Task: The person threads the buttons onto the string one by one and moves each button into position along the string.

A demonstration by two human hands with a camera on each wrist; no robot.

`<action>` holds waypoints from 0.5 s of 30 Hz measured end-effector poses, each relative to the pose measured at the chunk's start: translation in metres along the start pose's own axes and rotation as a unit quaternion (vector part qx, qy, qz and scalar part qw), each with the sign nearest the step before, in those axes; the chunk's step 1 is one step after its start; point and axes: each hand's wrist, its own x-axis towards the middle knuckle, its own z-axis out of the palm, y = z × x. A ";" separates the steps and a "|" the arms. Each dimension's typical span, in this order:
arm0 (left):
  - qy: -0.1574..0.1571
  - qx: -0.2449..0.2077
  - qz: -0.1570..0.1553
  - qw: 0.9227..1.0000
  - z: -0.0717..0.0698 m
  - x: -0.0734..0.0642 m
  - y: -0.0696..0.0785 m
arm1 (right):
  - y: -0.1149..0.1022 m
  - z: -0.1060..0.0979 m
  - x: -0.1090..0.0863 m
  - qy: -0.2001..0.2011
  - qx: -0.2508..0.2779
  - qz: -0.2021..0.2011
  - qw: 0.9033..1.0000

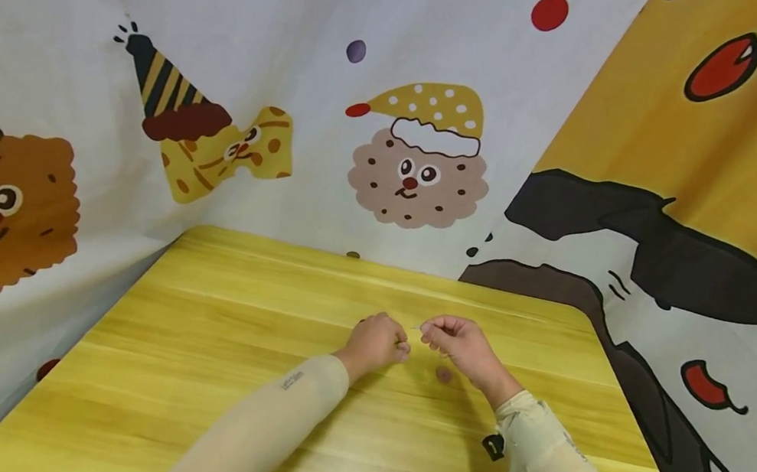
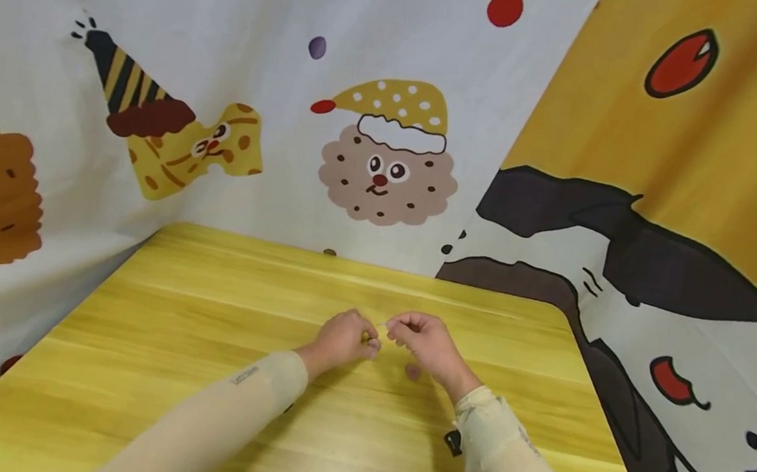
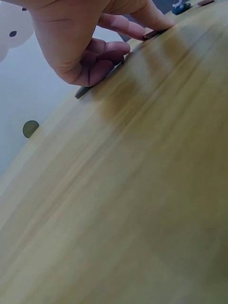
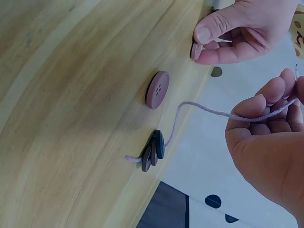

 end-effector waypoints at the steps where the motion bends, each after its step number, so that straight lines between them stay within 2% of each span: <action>1: 0.003 0.001 0.000 1.000 0.000 0.000 0.000 | 0.000 0.000 0.000 0.003 0.000 0.002 1.000; 5: 0.017 -0.002 0.008 1.000 0.000 -0.001 -0.003 | -0.002 0.001 0.002 0.007 0.002 0.004 1.000; 7: 0.027 -0.025 0.008 0.999 0.000 -0.003 -0.007 | -0.001 0.001 0.003 0.006 0.004 0.005 1.000; 9: 0.035 -0.061 -0.006 0.998 -0.003 -0.007 -0.011 | 0.000 0.002 0.004 0.004 0.003 0.001 1.000; 12: 0.059 -0.144 -0.044 0.987 -0.016 -0.015 -0.017 | 0.000 0.005 0.005 0.008 -0.003 -0.010 1.000; 15: 0.099 -0.220 -0.079 0.967 -0.033 -0.023 -0.018 | -0.004 0.008 0.004 0.022 -0.015 -0.022 0.999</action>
